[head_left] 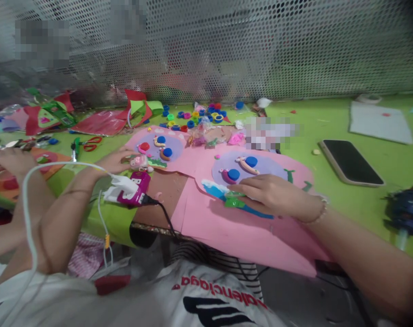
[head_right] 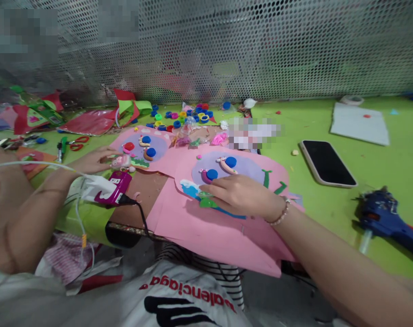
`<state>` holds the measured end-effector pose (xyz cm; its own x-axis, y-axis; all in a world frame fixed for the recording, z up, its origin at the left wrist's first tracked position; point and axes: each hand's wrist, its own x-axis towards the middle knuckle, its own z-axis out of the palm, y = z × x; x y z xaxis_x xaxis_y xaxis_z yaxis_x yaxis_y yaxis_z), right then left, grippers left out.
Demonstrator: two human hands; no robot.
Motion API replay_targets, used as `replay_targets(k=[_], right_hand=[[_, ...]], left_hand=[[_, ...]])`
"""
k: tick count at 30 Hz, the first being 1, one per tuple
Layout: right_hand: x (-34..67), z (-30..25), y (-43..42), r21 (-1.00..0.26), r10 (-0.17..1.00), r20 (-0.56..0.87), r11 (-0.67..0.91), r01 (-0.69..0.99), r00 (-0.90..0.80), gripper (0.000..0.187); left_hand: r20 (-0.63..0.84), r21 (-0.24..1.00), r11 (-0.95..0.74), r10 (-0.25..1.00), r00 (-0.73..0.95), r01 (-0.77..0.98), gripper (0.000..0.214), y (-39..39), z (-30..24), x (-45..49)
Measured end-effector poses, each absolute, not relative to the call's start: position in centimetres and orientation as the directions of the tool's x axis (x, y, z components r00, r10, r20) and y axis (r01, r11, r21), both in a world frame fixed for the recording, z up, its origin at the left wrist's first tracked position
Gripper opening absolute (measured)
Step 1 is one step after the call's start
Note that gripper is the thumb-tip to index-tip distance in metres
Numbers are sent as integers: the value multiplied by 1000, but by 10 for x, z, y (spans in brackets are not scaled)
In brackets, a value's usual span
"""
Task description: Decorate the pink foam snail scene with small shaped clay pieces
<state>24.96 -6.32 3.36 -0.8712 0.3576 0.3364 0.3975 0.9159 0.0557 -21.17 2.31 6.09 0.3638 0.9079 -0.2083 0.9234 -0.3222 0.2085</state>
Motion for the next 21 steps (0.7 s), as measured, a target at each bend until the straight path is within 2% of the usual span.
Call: replay_targets(k=[4,9,16,21], right_hand=[[249,34,-63,48,359,339,917,397,-870,26],[249,34,-63,39,359,340,918,394,-869,27],[250,31,-62,29,360,324,920,390,-875,29],[249,32,-62,32,361,329,919,392,-873,28]], left_hand=[[-119,232,-403,892,437,885,51,21,69,-190],[-237,215,-518,795,559,828,33,28,61,-174],[-323,135,-589,734,597,797,36,29,60,-172],[-338,147,-611,708,621,777,36,29,59,-168]])
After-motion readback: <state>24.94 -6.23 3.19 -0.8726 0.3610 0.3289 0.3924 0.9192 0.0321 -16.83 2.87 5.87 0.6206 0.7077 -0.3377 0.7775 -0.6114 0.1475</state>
